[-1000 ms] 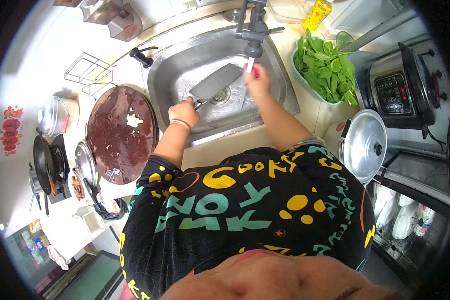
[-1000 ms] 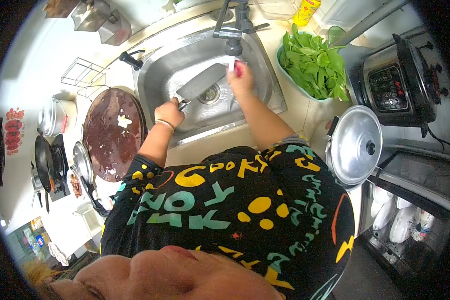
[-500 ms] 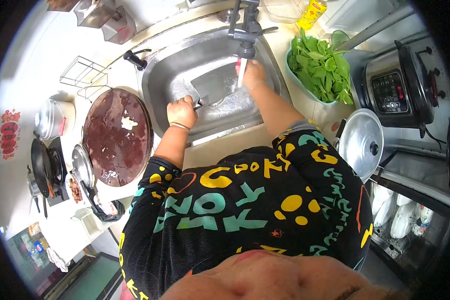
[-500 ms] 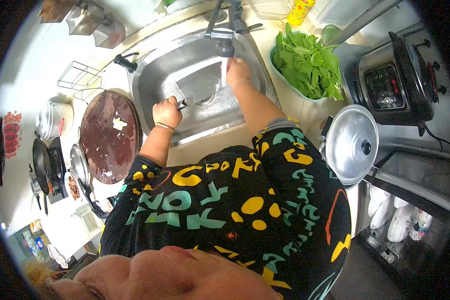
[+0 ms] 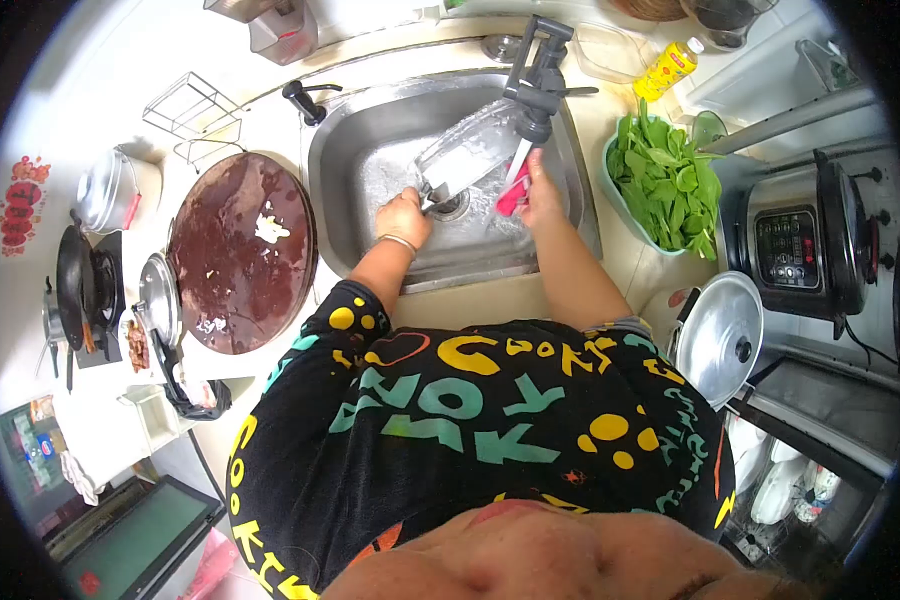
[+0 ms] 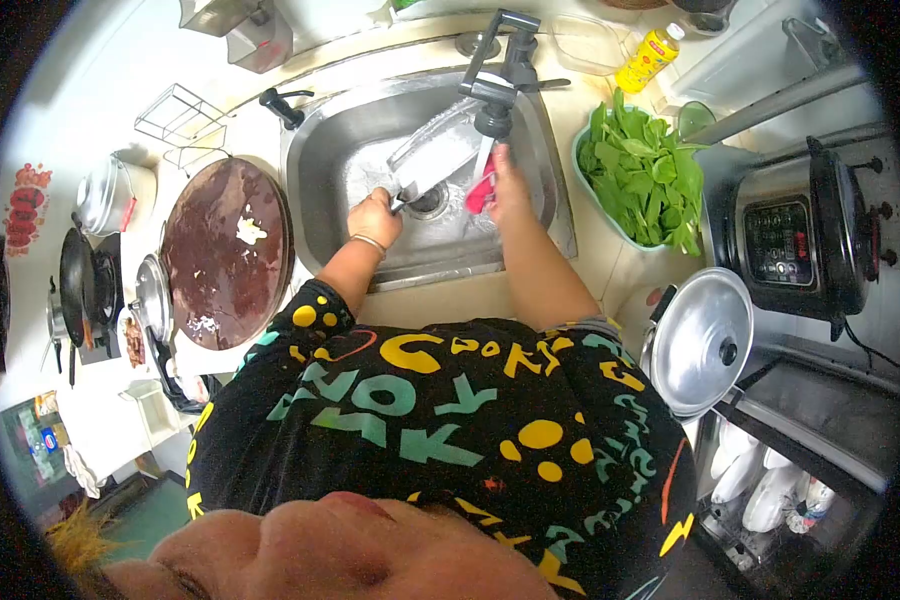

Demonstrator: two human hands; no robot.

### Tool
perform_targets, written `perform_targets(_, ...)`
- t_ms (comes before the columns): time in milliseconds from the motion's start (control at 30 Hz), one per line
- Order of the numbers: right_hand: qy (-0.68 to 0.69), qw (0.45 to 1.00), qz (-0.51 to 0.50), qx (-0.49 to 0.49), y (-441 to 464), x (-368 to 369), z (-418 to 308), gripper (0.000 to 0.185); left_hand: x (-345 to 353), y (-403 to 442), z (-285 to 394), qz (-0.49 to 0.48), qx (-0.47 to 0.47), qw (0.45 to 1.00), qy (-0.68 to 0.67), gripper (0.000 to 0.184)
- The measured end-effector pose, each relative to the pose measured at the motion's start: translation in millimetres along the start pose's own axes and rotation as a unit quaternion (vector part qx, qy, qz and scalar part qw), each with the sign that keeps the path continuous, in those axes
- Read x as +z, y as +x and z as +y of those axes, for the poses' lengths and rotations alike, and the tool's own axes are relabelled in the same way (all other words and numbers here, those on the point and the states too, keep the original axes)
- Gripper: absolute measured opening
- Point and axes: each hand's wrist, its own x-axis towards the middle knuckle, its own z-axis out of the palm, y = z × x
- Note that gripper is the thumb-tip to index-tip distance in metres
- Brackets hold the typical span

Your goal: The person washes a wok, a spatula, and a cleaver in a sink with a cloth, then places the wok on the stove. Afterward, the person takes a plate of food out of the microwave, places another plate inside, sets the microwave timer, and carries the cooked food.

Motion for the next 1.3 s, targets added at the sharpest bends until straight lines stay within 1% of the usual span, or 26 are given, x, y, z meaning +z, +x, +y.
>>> perform_targets(33,-0.003,1.0,-0.001,0.001,-12.3,13.9,-4.7,0.047,0.5,2.6,5.0,0.0,-0.003,1.0,-0.002,0.028)
perform_targets(100,-0.213,0.969,-0.047,-0.119,-35.7,39.5,-15.0,0.06,5.4,6.7,13.5,0.019,0.034,0.998,-0.048,0.031)
perform_targets(133,-0.344,0.932,0.073,-0.09,-38.7,48.9,-22.1,0.065,9.3,8.0,17.0,0.057,0.065,0.994,-0.07,0.032)
perform_targets(167,-0.345,0.932,0.073,-0.089,-36.0,48.9,-23.4,0.065,12.4,11.0,20.4,0.056,0.063,0.994,-0.07,0.032)
perform_targets(267,-0.335,0.933,0.049,-0.124,-27.8,43.2,-32.4,0.07,18.8,22.7,35.7,0.001,0.031,0.987,-0.159,0.036)
perform_targets(367,-0.517,0.828,0.17,-0.133,-19.9,39.9,-41.6,0.063,35.7,37.7,46.2,-0.033,0.055,0.974,-0.216,0.037)
perform_targets(400,-0.519,0.827,0.169,-0.133,-14.1,35.9,-41.2,0.063,35.0,42.1,51.8,-0.073,0.054,0.97,-0.227,0.038)
perform_targets(433,-0.521,0.823,0.15,-0.171,-8.5,30.5,-37.8,0.057,44.8,48.3,54.4,-0.074,0.052,0.969,-0.23,0.038)
perform_targets(467,-0.521,0.817,0.131,-0.209,-2.7,25.4,-34.3,0.052,54.9,53.9,57.2,-0.093,0.07,0.955,-0.271,0.038)
perform_targets(500,-0.524,0.816,0.131,-0.207,-13.0,29.2,-38.1,0.052,64.1,56.7,60.8,-0.113,0.089,0.939,-0.312,0.037)
perform_targets(567,-0.504,0.804,0.103,-0.299,-46.7,43.0,-52.9,0.049,63.1,58.0,74.1,-0.125,0.078,0.943,-0.298,0.038)
perform_targets(600,-0.505,0.803,0.105,-0.299,-40.5,39.2,-54.9,0.049,65.0,60.9,79.4,-0.127,0.083,0.943,-0.295,0.039)
perform_targets(667,-0.576,0.757,0.123,-0.283,-24.7,30.4,-59.5,0.048,69.1,63.2,88.5,-0.129,0.089,0.943,-0.293,0.04)
perform_targets(700,-0.577,0.757,0.123,-0.282,-26.5,30.8,-61.3,0.048,58.9,59.8,94.5,-0.125,0.106,0.943,-0.291,0.041)
perform_targets(767,-0.585,0.72,0.178,-0.329,-31.4,31.1,-64.7,0.045,56.9,56.4,104.4,-0.122,0.123,0.942,-0.289,0.042)
perform_targets(867,-0.579,0.716,0.169,-0.353,-27.8,21.6,-67.3,0.048,63.6,54.4,111.0,-0.118,0.1,0.947,-0.282,0.044)
perform_targets(900,-0.579,0.715,0.168,-0.354,-30.7,19.3,-69.9,0.048,51.6,49.2,109.2,-0.133,0.102,0.953,-0.254,0.046)
perform_targets(967,-0.462,0.836,0.093,-0.281,-40.9,14.2,-73.0,0.056,23.5,43.9,97.5,-0.147,0.101,0.958,-0.223,0.048)
perform_targets(1033,-0.464,0.838,0.112,-0.264,-13.8,-15.7,-53.6,0.056,-8.8,41.0,76.5,-0.15,0.178,0.968,-0.097,0.046)
perform_targets(1067,-0.468,0.838,0.132,-0.248,-4.3,-23.4,-44.3,0.057,-23.4,37.7,66.8,-0.149,0.176,0.969,-0.093,0.046)
perform_targets(1100,-0.465,0.84,0.129,-0.248,-20.8,-17.8,-43.7,0.057,-38.0,32.8,57.0,-0.163,0.182,0.969,-0.048,0.05)
perform_targets(1167,-0.392,0.903,0.012,-0.174,-77.8,1.7,-43.8,0.06,-71.3,24.6,44.1,-0.171,0.178,0.969,0.003,0.055)
perform_targets(1200,-0.388,0.905,0.002,-0.173,-81.8,-0.2,-35.9,0.06,-90.2,18.7,36.6,-0.178,0.191,0.962,0.075,0.059)
perform_targets(1233,-0.488,0.866,-0.052,-0.093,-79.1,-8.1,-30.1,0.051,-107.6,14.2,27.9,-0.184,0.201,0.951,0.148,0.064)
perform_targets(1267,-0.58,0.808,-0.104,-0.014,-76.1,-14.3,-23.0,0.042,-121.3,13.3,18.2,-0.178,0.195,0.946,0.185,0.068)
perform_targets(1300,-0.578,0.807,-0.116,-0.015,-76.1,-16.3,-14.0,0.042,-139.3,10.7,6.9,-0.178,0.184,0.948,0.191,0.068)
